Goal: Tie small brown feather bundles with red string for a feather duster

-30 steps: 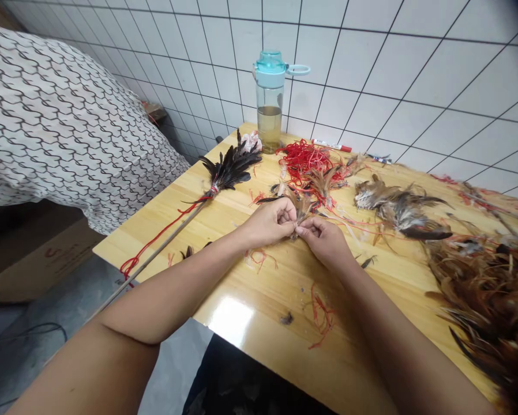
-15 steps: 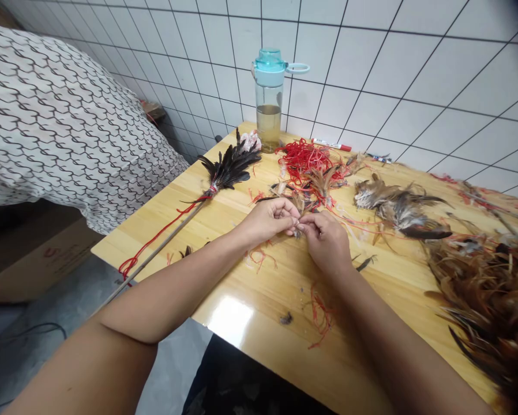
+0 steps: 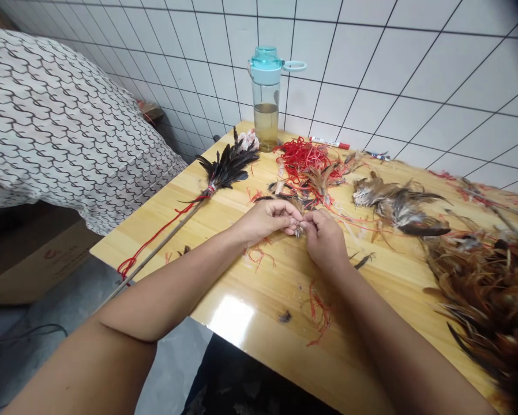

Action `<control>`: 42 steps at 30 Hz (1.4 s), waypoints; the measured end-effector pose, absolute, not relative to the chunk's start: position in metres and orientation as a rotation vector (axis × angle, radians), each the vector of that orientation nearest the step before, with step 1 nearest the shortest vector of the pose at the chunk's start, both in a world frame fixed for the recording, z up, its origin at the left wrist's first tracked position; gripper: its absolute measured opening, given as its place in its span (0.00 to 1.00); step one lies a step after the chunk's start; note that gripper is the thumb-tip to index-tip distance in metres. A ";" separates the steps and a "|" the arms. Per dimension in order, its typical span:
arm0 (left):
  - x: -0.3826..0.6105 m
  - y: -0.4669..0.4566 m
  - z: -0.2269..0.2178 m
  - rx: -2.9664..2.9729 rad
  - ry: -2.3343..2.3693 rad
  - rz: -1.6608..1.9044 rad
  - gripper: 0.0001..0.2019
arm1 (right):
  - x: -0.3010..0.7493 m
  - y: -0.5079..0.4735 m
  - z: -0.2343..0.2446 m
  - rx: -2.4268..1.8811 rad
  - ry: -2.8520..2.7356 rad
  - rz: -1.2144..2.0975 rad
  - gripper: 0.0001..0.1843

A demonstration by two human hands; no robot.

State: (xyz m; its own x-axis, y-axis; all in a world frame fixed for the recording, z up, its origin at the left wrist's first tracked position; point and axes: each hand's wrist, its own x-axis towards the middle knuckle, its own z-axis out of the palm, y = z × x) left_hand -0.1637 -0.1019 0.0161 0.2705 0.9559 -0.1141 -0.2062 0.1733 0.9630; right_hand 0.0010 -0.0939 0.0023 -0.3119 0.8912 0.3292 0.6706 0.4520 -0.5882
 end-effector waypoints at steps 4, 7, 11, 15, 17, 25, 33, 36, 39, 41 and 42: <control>-0.165 -0.100 0.014 1.057 0.914 1.010 0.08 | 0.002 -0.090 0.000 -1.253 -2.057 0.543 0.06; -0.166 -0.098 0.013 1.074 0.902 1.012 0.10 | 0.003 -0.089 -0.002 -1.225 -2.032 0.586 0.05; -0.167 -0.098 0.014 1.094 0.910 1.015 0.10 | 0.003 -0.088 -0.003 -1.195 -2.020 0.621 0.05; -0.167 -0.098 0.015 1.134 0.906 1.010 0.09 | 0.003 -0.088 -0.003 -1.176 -2.006 0.656 0.04; -0.167 -0.098 0.015 1.167 0.910 1.007 0.09 | 0.003 -0.088 -0.003 -1.165 -2.007 0.675 0.04; -0.166 -0.099 0.016 1.393 1.045 1.040 0.06 | 0.003 -0.087 -0.002 -1.131 -2.033 0.675 0.04; -0.161 -0.105 0.019 1.696 1.136 1.145 0.05 | 0.002 -0.087 -0.002 -1.090 -2.010 0.746 0.04; -0.160 -0.106 0.019 1.804 1.183 1.205 0.03 | 0.002 -0.086 -0.003 -1.097 -1.917 0.888 0.05; -0.160 -0.107 0.019 1.812 1.204 1.231 0.03 | 0.001 -0.085 -0.002 -1.104 -1.780 1.045 0.06; -0.160 -0.107 0.019 1.798 1.210 1.211 0.03 | 0.001 -0.085 -0.002 -1.103 -1.722 1.089 0.07; -0.160 -0.107 0.019 1.793 1.216 1.201 0.03 | 0.002 -0.084 -0.002 -1.104 -1.705 1.100 0.07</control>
State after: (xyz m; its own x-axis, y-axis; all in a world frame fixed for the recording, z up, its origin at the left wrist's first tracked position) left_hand -0.1604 -0.1067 0.0186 0.1492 0.9341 0.3242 0.3364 -0.3563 0.8717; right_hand 0.0016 -0.0843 -0.0018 -0.2917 0.9423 0.1641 0.2389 0.2379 -0.9415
